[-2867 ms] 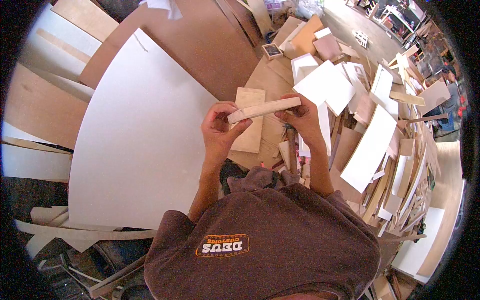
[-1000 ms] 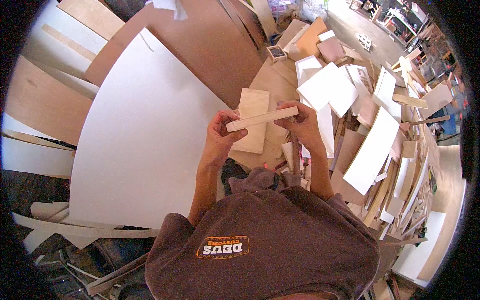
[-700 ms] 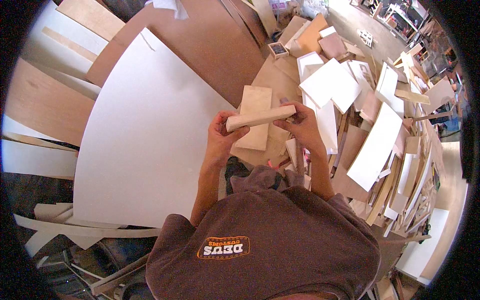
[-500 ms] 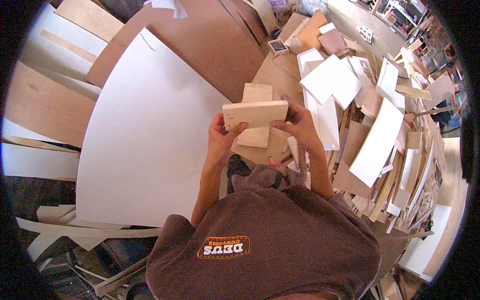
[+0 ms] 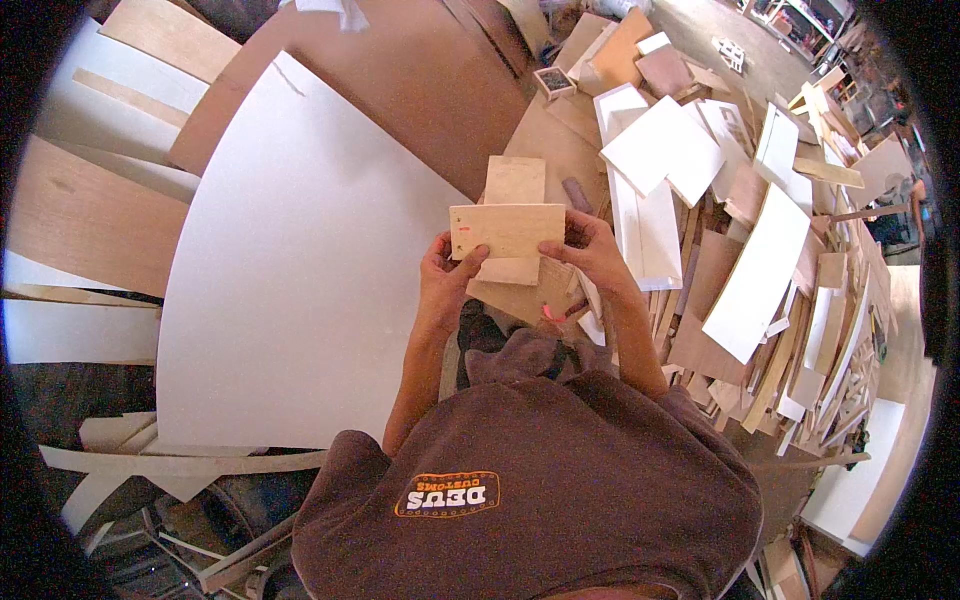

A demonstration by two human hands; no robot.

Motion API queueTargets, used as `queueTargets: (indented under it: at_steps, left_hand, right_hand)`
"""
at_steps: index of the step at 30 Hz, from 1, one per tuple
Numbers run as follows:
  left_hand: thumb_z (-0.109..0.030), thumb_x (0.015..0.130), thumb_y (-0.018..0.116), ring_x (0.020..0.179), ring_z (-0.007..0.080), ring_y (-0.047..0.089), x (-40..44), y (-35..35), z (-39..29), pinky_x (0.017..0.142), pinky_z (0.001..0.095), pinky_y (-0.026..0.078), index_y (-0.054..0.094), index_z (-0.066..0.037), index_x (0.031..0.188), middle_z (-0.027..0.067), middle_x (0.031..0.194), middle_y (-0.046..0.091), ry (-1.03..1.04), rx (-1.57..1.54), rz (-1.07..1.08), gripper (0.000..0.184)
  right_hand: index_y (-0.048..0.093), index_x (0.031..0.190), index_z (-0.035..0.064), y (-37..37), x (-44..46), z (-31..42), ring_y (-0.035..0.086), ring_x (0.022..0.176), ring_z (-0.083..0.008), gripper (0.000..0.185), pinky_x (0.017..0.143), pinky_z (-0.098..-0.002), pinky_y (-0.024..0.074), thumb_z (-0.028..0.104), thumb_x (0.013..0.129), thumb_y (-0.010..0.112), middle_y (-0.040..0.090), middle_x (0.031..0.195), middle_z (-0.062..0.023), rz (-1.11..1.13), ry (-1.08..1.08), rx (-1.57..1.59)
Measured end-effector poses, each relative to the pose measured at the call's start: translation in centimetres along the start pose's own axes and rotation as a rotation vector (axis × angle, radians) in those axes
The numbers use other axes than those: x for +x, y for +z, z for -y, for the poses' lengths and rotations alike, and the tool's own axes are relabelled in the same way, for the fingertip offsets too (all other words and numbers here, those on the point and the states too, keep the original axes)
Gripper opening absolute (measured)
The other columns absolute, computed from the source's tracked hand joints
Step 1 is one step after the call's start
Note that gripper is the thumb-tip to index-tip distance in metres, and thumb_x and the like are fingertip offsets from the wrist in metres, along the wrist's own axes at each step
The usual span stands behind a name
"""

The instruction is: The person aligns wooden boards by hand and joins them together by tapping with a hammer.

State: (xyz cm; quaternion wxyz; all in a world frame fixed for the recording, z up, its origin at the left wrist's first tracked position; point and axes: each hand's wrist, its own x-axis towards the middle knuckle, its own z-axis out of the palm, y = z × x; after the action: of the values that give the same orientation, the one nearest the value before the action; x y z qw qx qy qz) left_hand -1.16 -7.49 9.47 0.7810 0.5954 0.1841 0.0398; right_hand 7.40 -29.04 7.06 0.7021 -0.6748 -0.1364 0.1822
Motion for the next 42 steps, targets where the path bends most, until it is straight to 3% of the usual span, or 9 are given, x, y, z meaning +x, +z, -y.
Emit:
queueTargets:
  at_steps: [6, 15, 20, 22, 32, 42]
  left_hand:
    - [-0.011, 0.082, 0.075, 0.09, 0.0109, 0.059, 0.1, -0.1, 0.4, 0.078, 0.0258, 0.049, 0.054, -0.001, 0.115, 0.0051, 0.102, 0.064, 0.003, -0.017, -0.003, 0.04]
    - [-0.007, 0.083, 0.074, 0.095, 0.0132, 0.06, -0.5, 0.8, -0.4, 0.084, 0.0275, 0.05, 0.053, 0.003, 0.117, 0.01, 0.106, 0.063, 0.165, 0.168, -0.064, 0.041]
    - [-0.002, 0.083, 0.073, 0.096, 0.0122, 0.059, -0.2, 1.5, -0.5, 0.083, 0.0262, 0.05, 0.055, 0.001, 0.115, 0.0067, 0.105, 0.062, 0.351, 0.17, -0.012, 0.037]
    - [-0.001, 0.082, 0.073, 0.096, 0.0115, 0.059, 0.0, 1.8, -0.8, 0.081, 0.0256, 0.05, 0.055, 0.0, 0.114, 0.006, 0.105, 0.062, 0.385, 0.188, -0.023, 0.037]
    - [0.003, 0.08, 0.073, 0.088, 0.008, 0.055, 0.6, 2.9, -2.5, 0.073, 0.0221, 0.045, 0.057, -0.001, 0.112, 0.0027, 0.104, 0.059, 0.572, 0.148, 0.005, 0.036]
    - [0.004, 0.08, 0.073, 0.088, 0.0077, 0.055, 0.2, 1.8, -2.9, 0.07, 0.0212, 0.045, 0.057, -0.002, 0.112, 0.0028, 0.106, 0.058, 0.588, 0.12, 0.02, 0.036]
  right_hand:
    - [0.063, 0.114, -0.0032, -0.1, 0.4, -1.1, 0.064, 0.095, -0.0148, 0.051, 0.086, -0.0294, 0.0508, 0.019, 0.073, 0.083, 0.068, 0.106, -0.0086, 0.008, 0.028, 0.016]
    - [0.06, 0.117, -0.0031, -0.3, 0.7, -0.4, 0.064, 0.096, -0.0162, 0.05, 0.086, -0.0311, 0.0515, 0.015, 0.076, 0.081, 0.068, 0.107, -0.0097, 0.014, -0.03, 0.065]
    - [0.06, 0.116, -0.0022, -0.8, 1.0, 1.3, 0.063, 0.098, -0.0173, 0.048, 0.086, -0.0319, 0.0517, 0.014, 0.076, 0.081, 0.067, 0.106, -0.01, -0.008, -0.071, 0.032]
    - [0.055, 0.122, -0.0035, -1.2, 1.2, 2.2, 0.061, 0.106, -0.0182, 0.054, 0.095, -0.0314, 0.0495, 0.008, 0.075, 0.08, 0.064, 0.115, -0.0098, 0.031, 0.008, 0.086]
    - [0.056, 0.12, -0.0032, -1.5, 1.7, 5.5, 0.062, 0.104, -0.018, 0.049, 0.093, -0.0329, 0.0506, 0.003, 0.076, 0.078, 0.065, 0.112, -0.0107, -0.019, -0.107, 0.01]
    - [0.057, 0.118, -0.0037, -0.2, 1.4, 6.3, 0.062, 0.104, -0.0185, 0.049, 0.094, -0.0329, 0.0498, 0.004, 0.075, 0.079, 0.065, 0.111, -0.012, 0.001, -0.132, 0.076]
